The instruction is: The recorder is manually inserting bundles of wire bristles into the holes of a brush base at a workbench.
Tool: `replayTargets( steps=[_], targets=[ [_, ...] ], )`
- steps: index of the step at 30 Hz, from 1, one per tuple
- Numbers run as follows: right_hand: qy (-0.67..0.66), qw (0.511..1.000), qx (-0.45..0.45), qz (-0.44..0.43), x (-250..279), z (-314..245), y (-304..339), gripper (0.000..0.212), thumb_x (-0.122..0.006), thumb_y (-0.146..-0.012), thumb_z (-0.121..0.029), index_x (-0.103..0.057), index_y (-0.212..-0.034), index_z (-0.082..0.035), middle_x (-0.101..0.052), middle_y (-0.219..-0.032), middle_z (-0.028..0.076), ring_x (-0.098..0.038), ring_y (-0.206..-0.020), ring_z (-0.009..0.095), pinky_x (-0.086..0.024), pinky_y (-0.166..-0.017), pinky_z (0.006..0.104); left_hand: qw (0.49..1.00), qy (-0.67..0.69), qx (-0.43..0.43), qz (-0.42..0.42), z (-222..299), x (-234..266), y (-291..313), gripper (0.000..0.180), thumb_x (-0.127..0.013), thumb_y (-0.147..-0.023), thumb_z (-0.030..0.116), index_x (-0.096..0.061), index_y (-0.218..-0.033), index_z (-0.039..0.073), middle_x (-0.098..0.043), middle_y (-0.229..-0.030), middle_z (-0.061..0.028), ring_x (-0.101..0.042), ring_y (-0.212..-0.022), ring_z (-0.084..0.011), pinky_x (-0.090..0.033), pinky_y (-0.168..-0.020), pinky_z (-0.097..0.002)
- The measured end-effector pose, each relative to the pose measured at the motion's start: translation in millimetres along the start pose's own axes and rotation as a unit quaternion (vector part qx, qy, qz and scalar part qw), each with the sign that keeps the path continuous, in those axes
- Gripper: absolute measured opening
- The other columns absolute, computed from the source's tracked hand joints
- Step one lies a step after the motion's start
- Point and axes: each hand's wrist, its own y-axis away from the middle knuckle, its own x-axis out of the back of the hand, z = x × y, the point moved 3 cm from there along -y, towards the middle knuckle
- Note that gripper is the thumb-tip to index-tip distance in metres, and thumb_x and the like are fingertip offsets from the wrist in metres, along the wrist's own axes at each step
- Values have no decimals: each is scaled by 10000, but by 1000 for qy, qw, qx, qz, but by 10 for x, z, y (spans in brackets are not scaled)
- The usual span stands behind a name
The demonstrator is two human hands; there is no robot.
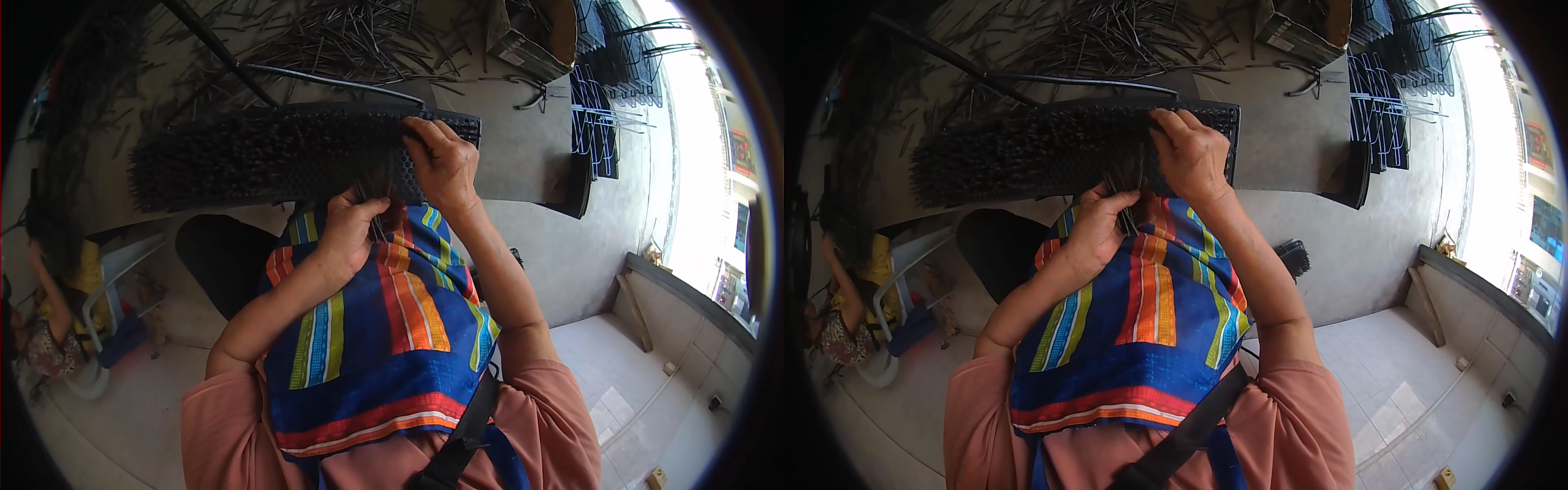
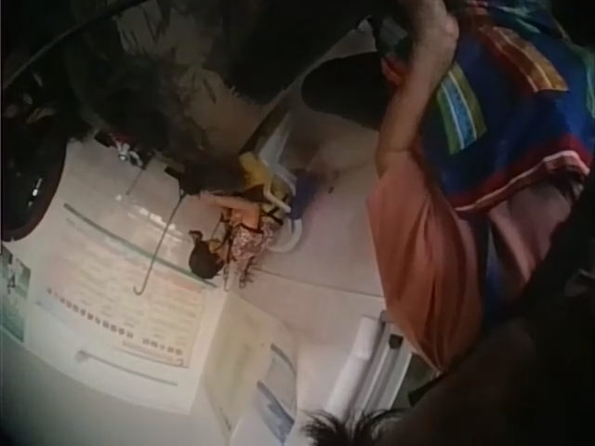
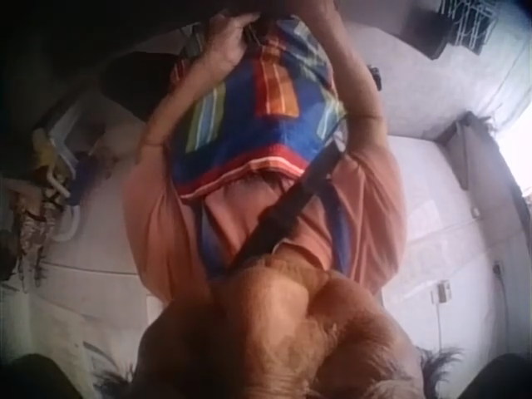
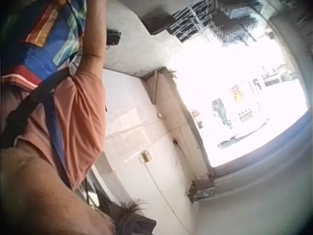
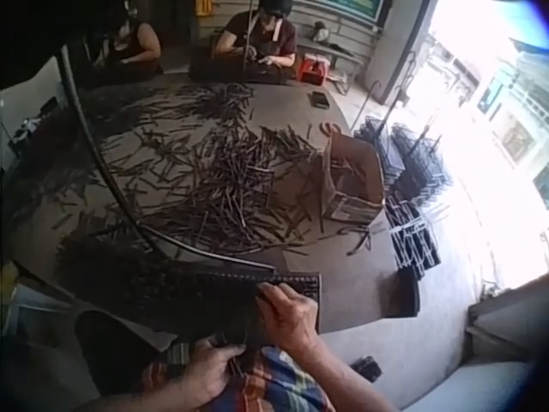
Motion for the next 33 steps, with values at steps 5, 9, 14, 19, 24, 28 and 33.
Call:
replayTargets(
  steps=[5, 9, 14, 19, 24, 28, 33],
  targets=[
    [-216, 950, -187, -123, -39, 139, 179, 143, -708, -798, -85, -695, -903, 10, -631, -690, 28, -577, -603, 98, -442, -528, 258, 998, 6, 14, -53, 69, -121, 44, 162, -571, -869, -51, -652, -1002, -7, -696, -920, -110, -704, -794, -217, -600, -717, -339],
    [-357, 842, -346, -210, -10, 148, 273, 132, -724, -781, -102, -704, -829, 19, -629, -660, 22, -548, -617, 68, -446, -545, 238, 997, -22, 12, -78, 60, -153, -30, 152, -574, -886, -35, -656, -1011, -7, -703, -924, -110, -710, -775, -219, -608, -707, -348],
    [-376, 841, -359, -148, 49, 193, 261, 65, -700, -808, -52, -689, -842, 3, -605, -663, 4, -499, -559, 46, -378, -494, 208, 996, -53, -10, -75, 53, -189, -81, 160, -559, -932, 64, -666, -1036, 4, -709, -935, -124, -710, -827, -209, -597, -739, -323],
    [-343, 904, -237, 96, 239, 342, 198, 51, -664, -836, 32, -672, -870, -5, -567, -679, -22, -446, -530, 35, -334, -472, 191, 994, -104, 30, -15, 17, -101, -98, 164, -519, -939, 97, -637, -1019, 16, -707, -886, -131, -699, -728, -198, -549, -581, -295],
    [-203, 973, -19, 107, 267, 310, 99, 107, -667, -786, 103, -650, -862, 30, -589, -779, 10, -514, -613, 62, -393, -542, 187, 992, -119, 23, -23, 16, -195, -89, 158, -502, -907, 57, -628, -992, 14, -708, -886, -151, -682, -694, -186, -521, -529, -282],
    [-211, 973, -28, 90, 291, 300, 65, 116, -673, -770, 108, -646, -857, 36, -597, -779, 31, -536, -636, 78, -418, -569, 199, 994, -105, 25, -28, 16, -175, -91, 136, -512, -879, 22, -630, -947, 17, -707, -873, -142, -687, -709, -183, -525, -545, -271],
    [-198, 978, -12, 66, 232, 325, 83, 121, -678, -757, 111, -651, -850, 39, -617, -770, 53, -566, -662, 90, -441, -587, 213, 995, -98, 15, 1, -19, -197, -119, 113, -558, -875, 46, -651, -939, 44, -704, -826, -79, -684, -676, -173, -492, -550, -287]
  ],
)
